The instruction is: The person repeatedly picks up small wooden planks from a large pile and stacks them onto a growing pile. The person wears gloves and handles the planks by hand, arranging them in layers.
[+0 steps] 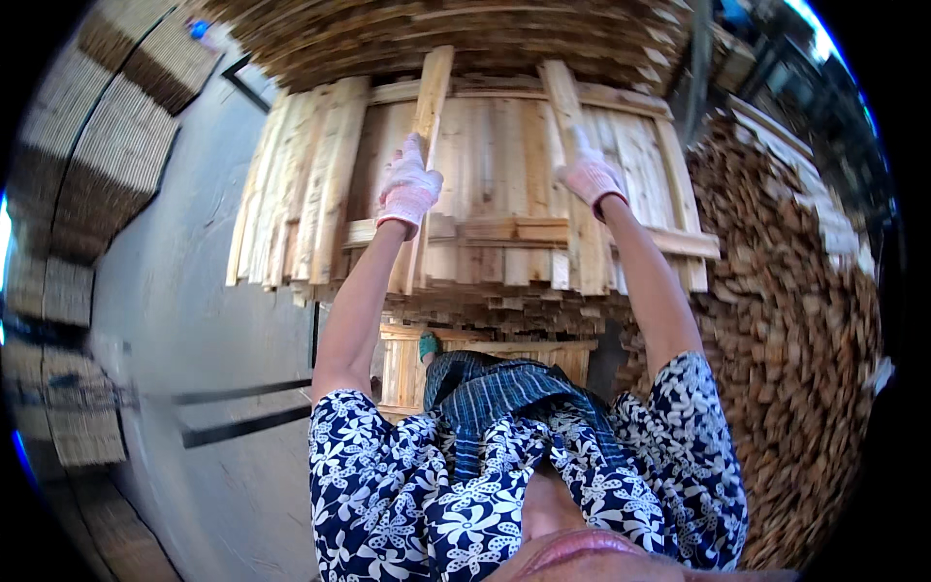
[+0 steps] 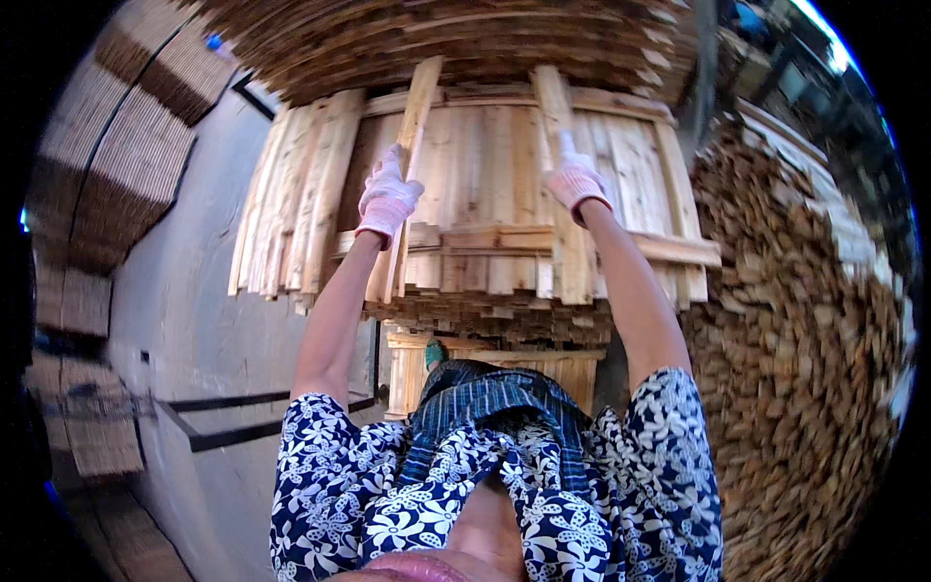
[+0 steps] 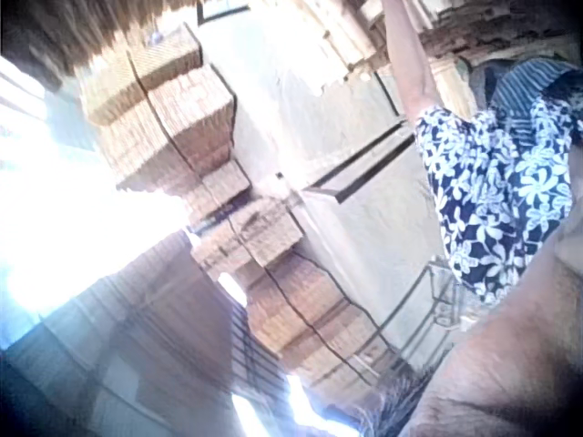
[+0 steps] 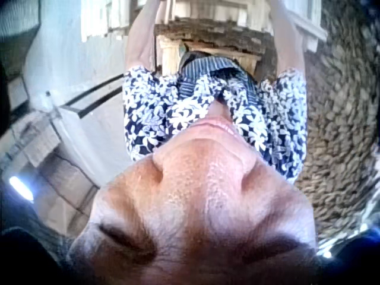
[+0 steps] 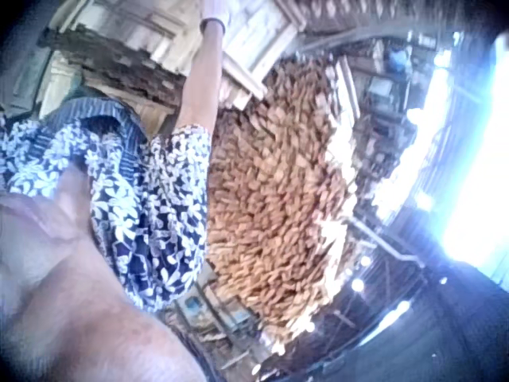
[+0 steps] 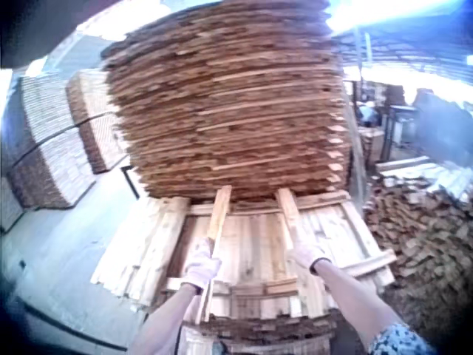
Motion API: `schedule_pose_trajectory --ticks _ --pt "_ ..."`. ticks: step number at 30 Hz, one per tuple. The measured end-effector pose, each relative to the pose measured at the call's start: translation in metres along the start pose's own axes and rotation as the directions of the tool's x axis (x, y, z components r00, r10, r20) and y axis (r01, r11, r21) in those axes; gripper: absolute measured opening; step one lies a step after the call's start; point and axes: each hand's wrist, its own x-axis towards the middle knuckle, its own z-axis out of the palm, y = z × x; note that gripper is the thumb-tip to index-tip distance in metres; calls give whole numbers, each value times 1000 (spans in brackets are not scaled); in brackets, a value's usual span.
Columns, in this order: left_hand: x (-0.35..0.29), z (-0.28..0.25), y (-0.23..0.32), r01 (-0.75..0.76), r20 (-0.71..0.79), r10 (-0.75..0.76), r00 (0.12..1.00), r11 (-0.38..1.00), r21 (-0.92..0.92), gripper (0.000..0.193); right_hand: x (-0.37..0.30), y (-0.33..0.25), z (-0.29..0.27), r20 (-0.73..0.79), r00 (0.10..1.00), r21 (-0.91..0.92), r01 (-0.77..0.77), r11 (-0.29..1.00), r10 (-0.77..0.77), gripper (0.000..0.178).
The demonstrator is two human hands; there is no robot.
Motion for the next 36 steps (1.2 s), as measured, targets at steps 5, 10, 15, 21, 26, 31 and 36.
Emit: schedule_pose_trajectory --ticks 5,10,15,21,26,31,36 --pt "1 2 -90 24 -213 46 976 950 312 46 -22 -9 -26 127 989 129 62 990 -78 103" --pt "14 -22 -105 102 -303 -7 953 949 298 43 -64 -45 -48 29 993 302 104 948 -118 101" --pt "15 -46 -105 171 -153 -131 979 942 288 48 -101 -187 -49 225 956 584 24 811 -190 100" --pt "42 -136 -193 -316 -46 324 945 869 -380 55 -46 -285 65 174 982 297 19 955 -74 98" --pt "71 -157 -466 259 6 -270 963 917 -302 65 -51 -351 102 156 983 248 54 967 -95 99" --pt "66 -169 -411 308 218 -249 943 903 -300 77 -56 -360 100 155 988 126 -23 992 3 93" --pt "48 -165 -437 345 313 -184 932 718 -604 76 -53 -307 74 47 988 290 127 949 -147 76"
